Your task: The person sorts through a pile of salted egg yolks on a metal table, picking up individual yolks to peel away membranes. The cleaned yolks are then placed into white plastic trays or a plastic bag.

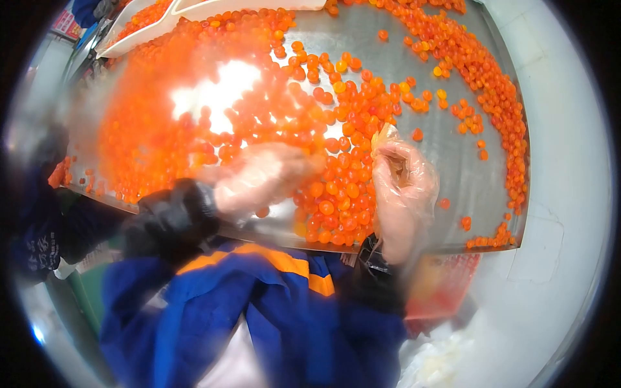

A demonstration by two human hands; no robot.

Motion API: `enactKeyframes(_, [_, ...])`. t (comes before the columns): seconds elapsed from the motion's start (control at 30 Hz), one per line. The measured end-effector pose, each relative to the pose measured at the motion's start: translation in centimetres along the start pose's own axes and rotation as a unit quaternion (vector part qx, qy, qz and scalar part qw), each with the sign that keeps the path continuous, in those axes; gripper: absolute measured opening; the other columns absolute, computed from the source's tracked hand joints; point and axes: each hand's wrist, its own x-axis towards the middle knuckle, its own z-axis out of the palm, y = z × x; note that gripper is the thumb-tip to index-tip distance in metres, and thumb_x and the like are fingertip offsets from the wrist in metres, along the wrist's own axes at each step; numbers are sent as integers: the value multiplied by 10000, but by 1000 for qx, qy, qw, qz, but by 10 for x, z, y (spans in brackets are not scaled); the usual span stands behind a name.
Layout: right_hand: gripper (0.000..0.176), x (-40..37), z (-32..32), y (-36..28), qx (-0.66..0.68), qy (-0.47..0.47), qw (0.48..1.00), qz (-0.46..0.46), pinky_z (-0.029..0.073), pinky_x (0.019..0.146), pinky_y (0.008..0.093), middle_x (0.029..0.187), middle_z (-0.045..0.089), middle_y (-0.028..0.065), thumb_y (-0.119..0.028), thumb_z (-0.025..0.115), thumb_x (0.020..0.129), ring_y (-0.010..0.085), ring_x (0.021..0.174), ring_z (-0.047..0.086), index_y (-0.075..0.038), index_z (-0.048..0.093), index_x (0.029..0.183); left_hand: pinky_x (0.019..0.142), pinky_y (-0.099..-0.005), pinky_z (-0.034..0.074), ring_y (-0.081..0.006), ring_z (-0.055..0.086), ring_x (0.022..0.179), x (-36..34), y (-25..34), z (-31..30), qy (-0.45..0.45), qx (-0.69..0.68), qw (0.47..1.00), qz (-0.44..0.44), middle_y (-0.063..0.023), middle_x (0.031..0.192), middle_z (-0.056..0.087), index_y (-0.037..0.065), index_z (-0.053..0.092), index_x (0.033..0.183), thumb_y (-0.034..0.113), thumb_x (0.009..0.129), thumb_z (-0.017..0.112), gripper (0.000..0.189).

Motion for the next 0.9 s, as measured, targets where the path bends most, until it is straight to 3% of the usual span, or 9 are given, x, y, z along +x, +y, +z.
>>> enactKeyframes(0.1, [136, -4, 1, 4, -12, 16, 1000, 2, 534, 829, 277, 949, 701, 67, 57, 690, 861, 129, 887, 662, 6, 690, 987, 708, -401, 542, -298, 639, 815, 19, -21, 30, 52, -8, 985, 164, -146, 878, 622, 45, 659, 1037, 169, 937, 570, 182])
enactKeyframes(0.13, [138, -6, 1, 6, -15, 21, 1000, 2, 534, 828, 278, 945, 700, 67, 59, 688, 860, 131, 884, 664, 7, 689, 988, 733, -381, 541, -297, 647, 861, 28, -11, 32, -36, 240, 962, 126, -158, 866, 616, 36, 648, 1000, 107, 855, 595, 170])
enactKeyframes(0.37, [137, -9, -1, 17, 37, -1, 999, 35, 535, 814, 289, 941, 708, 71, 58, 693, 852, 136, 877, 665, 5, 689, 978, 621, -374, 542, -272, 681, 723, 24, -27, 52, 94, 119, 964, 216, -125, 747, 638, 45, 661, 908, 93, 838, 609, 99])
enactKeyframes(0.4, [140, -9, -1, 22, 14, -8, 1000, 20, 535, 814, 300, 943, 712, 84, 53, 695, 845, 161, 876, 676, -3, 690, 974, 566, -377, 531, -272, 653, 644, 23, -2, 19, -33, -76, 996, -33, -114, 735, 638, 32, 658, 888, 142, 888, 556, 149])
enactKeyframes(0.43, [144, -10, 0, 26, -9, -14, 1000, 5, 536, 815, 312, 946, 716, 97, 48, 698, 839, 185, 875, 686, -11, 691, 970, 511, -379, 520, -272, 625, 565, 23, 10, 1, -157, -261, 911, -279, -104, 723, 637, 20, 655, 868, 190, 937, 504, 238])
enactKeyframes(0.47, [144, -12, 1, 28, -8, -14, 1000, 6, 536, 815, 312, 946, 716, 97, 48, 698, 839, 185, 875, 686, -11, 691, 970, 477, -364, 490, -217, 609, 551, 21, -3, 5, -145, -192, 960, -140, -98, 704, 615, 24, 670, 894, 159, 940, 533, 197])
enactKeyframes(0.57, [155, -17, 10, 29, -66, -40, 997, -14, 535, 818, 338, 952, 717, 115, 37, 699, 819, 243, 884, 696, -28, 690, 959, 482, -340, 479, -164, 581, 538, 15, -8, 14, -3, -364, 914, -178, -84, 688, 599, 40, 695, 917, 136, 922, 597, 136])
enactKeyframes(0.73, [148, -17, 27, 23, -32, -115, 991, -51, 530, 811, 360, 939, 716, 121, 25, 698, 809, 289, 898, 695, -37, 680, 943, 659, -272, 518, -99, 605, 914, 10, -9, 7, 30, -611, 784, -111, -22, 1000, 647, 63, 690, 1125, 240, 972, 668, 235])
enactKeyframes(0.9, [142, -14, 33, 20, -37, -121, 989, -77, 530, 803, 371, 941, 720, 129, 13, 700, 817, 304, 899, 696, -34, 681, 949, 794, -264, 517, -108, 621, 945, 2, 0, 4, 51, -683, 709, -167, -27, 1019, 655, 34, 680, 1123, 157, 980, 651, 190])
